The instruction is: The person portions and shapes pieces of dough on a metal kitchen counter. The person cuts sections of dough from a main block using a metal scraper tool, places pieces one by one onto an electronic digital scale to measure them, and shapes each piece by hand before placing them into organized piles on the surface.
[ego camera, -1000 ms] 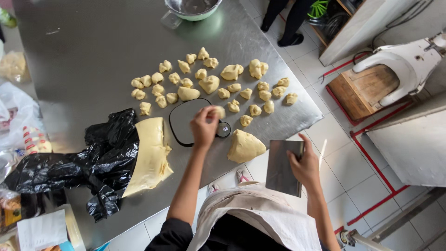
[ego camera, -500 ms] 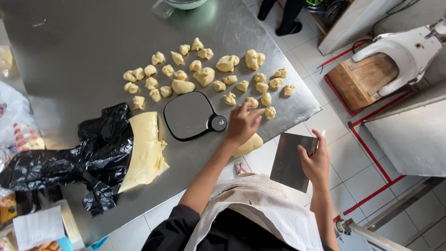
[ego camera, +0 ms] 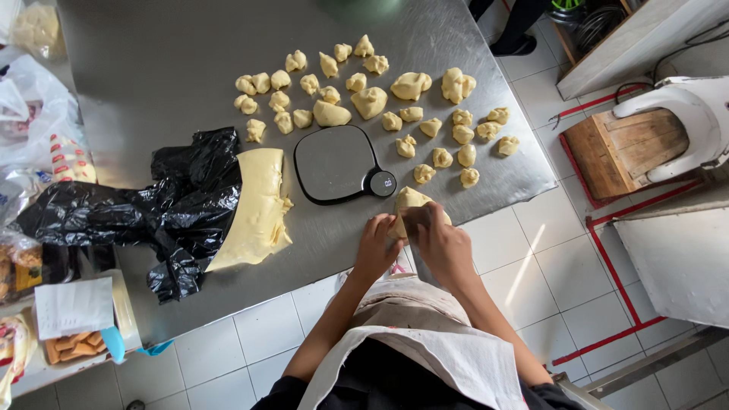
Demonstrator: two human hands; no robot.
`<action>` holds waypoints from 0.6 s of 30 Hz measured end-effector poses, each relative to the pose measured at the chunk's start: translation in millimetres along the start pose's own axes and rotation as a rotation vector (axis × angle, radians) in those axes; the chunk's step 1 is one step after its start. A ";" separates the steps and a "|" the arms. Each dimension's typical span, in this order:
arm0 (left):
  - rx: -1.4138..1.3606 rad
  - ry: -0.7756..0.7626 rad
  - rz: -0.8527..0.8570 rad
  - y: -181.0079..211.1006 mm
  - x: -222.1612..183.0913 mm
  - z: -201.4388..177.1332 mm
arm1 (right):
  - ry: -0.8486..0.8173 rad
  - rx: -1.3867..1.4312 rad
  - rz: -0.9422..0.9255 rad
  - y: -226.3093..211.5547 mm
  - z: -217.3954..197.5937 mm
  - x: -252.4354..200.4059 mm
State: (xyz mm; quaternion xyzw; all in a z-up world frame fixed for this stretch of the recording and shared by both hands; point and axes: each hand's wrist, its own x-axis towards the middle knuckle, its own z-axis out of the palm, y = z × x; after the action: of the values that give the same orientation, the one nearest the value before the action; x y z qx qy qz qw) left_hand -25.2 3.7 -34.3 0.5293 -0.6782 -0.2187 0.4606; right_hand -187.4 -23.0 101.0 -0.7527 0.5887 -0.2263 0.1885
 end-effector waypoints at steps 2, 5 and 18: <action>-0.019 0.031 -0.053 -2.4 -5.2 -0.6 | -0.074 -0.060 -0.082 -0.7 5.9 4.5; -0.030 0.056 -0.096 -0.5 -10.0 -6.9 | -0.153 -0.054 -0.165 5.4 18.8 11.2; 0.198 0.403 0.036 -2.4 6.3 -44.3 | 0.004 0.253 -0.032 42.4 64.6 35.6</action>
State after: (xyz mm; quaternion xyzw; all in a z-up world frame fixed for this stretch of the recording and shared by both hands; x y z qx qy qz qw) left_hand 13.9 5.5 -12.5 0.5927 -0.5998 -0.0327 0.5364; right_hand -177.7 -66.5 28.5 -0.7318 0.5439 -0.3031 0.2773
